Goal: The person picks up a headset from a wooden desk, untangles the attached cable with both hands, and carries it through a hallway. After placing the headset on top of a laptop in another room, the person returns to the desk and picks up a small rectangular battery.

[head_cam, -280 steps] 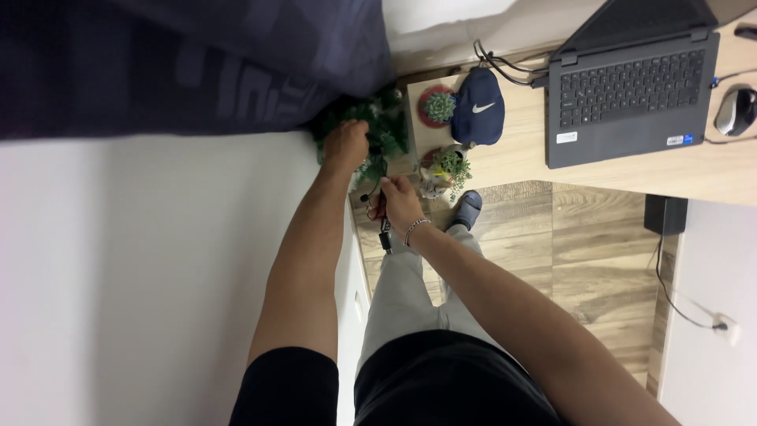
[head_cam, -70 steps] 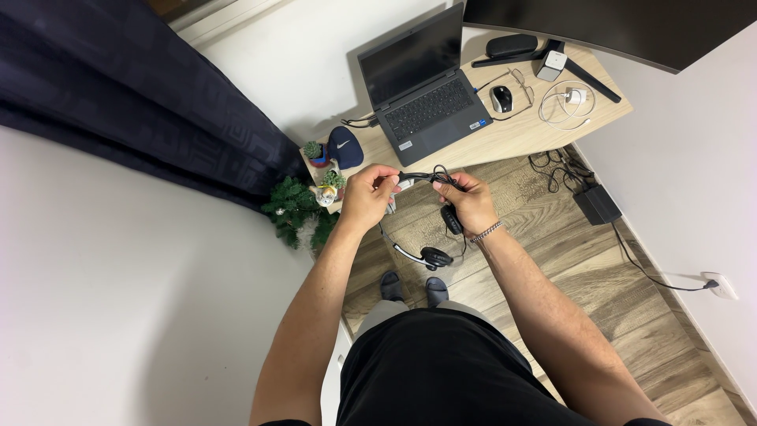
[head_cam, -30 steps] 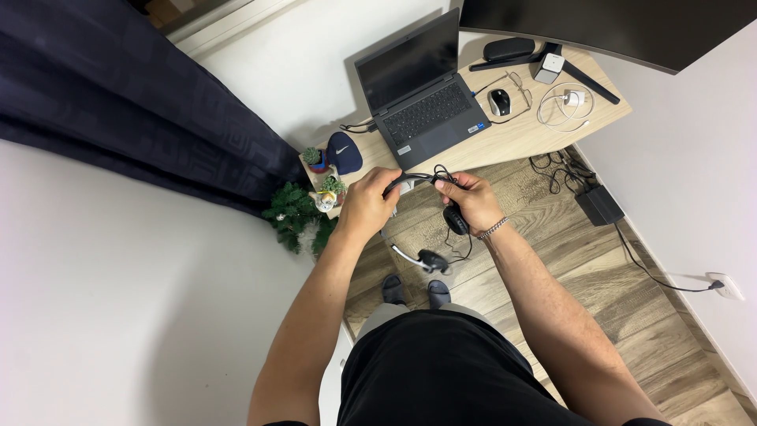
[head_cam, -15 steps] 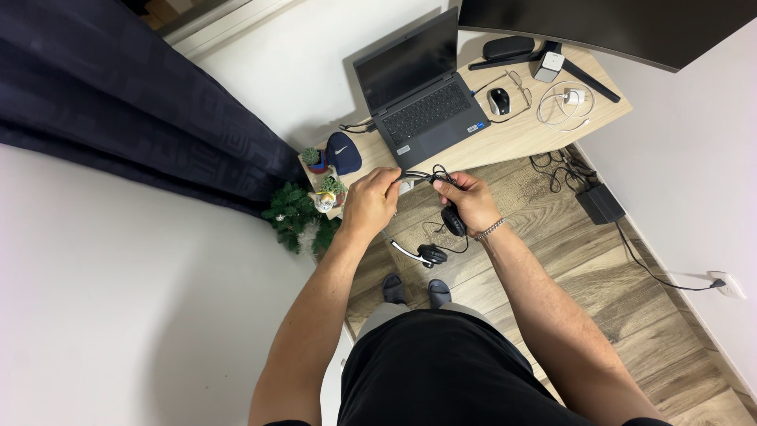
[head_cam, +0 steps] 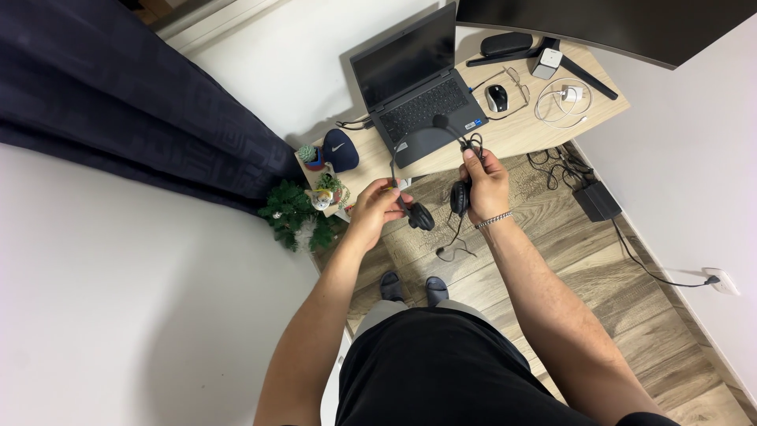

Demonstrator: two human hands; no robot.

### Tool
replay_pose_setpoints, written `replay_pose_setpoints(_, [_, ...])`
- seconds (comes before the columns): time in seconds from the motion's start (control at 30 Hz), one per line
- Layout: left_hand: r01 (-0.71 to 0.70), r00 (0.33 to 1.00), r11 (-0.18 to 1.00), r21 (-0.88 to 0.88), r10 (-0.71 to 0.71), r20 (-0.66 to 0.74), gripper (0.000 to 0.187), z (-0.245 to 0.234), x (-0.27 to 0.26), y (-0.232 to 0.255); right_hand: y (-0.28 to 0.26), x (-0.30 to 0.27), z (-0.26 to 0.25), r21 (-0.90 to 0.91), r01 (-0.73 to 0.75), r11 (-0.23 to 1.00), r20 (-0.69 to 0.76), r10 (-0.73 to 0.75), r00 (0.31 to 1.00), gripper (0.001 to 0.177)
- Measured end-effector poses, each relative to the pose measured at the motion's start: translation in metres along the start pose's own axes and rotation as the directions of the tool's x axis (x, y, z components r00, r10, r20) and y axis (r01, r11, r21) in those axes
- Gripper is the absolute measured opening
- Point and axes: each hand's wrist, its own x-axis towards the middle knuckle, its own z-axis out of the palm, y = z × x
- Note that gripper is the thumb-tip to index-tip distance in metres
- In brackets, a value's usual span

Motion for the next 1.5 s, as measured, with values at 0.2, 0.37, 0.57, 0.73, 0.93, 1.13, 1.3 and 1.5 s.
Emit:
replay_pose_setpoints(0.2, [-0.046, 0.998, 0.97, -0.241, 0.036, -0.047, 0.027, 0.001, 0.008, -0.007, 0.002, -0.004, 0.0, -0.048, 0.014, 0.999, 0.037, -0.012, 0.999, 0.008])
replay_pose_setpoints(0.37, [0.044, 0.997, 0.934, -0.355, -0.065, -0.047, 0.033, 0.013, 0.004, 0.013, 0.012, -0.006, -0.003, -0.047, 0.017, 0.999, 0.074, -0.013, 0.997, 0.006])
replay_pose_setpoints(0.57, [0.147, 0.968, 0.954, -0.26, -0.193, -0.161, 0.051, 0.01, 0.009, 0.014, 0.013, -0.015, -0.006, -0.071, 0.034, 0.997, 0.129, -0.024, 0.991, 0.006])
replay_pose_setpoints(0.73, [0.098, 0.979, 0.932, -0.35, -0.154, -0.137, 0.036, 0.003, 0.017, 0.0, 0.017, -0.019, -0.009, -0.059, 0.014, 0.998, 0.154, -0.004, 0.988, 0.007])
replay_pose_setpoints(0.93, [0.027, 0.998, 0.906, -0.423, -0.051, -0.044, 0.024, -0.004, 0.019, -0.002, -0.004, -0.028, -0.001, -0.114, -0.055, 0.992, 0.184, 0.076, 0.98, 0.014])
replay_pose_setpoints(1.13, [0.14, 0.903, 0.834, 0.534, 0.114, -0.414, 0.061, 0.019, -0.008, 0.02, -0.018, -0.036, 0.006, -0.139, -0.08, 0.987, 0.2, 0.107, 0.974, 0.019])
replay_pose_setpoints(1.3, [-0.36, 0.932, 0.772, 0.523, 0.328, 0.156, 0.045, 0.033, -0.028, 0.014, -0.021, -0.036, 0.012, -0.142, -0.077, 0.987, 0.192, 0.104, 0.976, 0.016])
replay_pose_setpoints(1.5, [-0.329, 0.943, 0.723, 0.608, 0.224, 0.245, 0.067, 0.036, -0.02, -0.015, -0.023, -0.044, 0.02, -0.135, -0.055, 0.989, 0.147, 0.075, 0.986, 0.017])
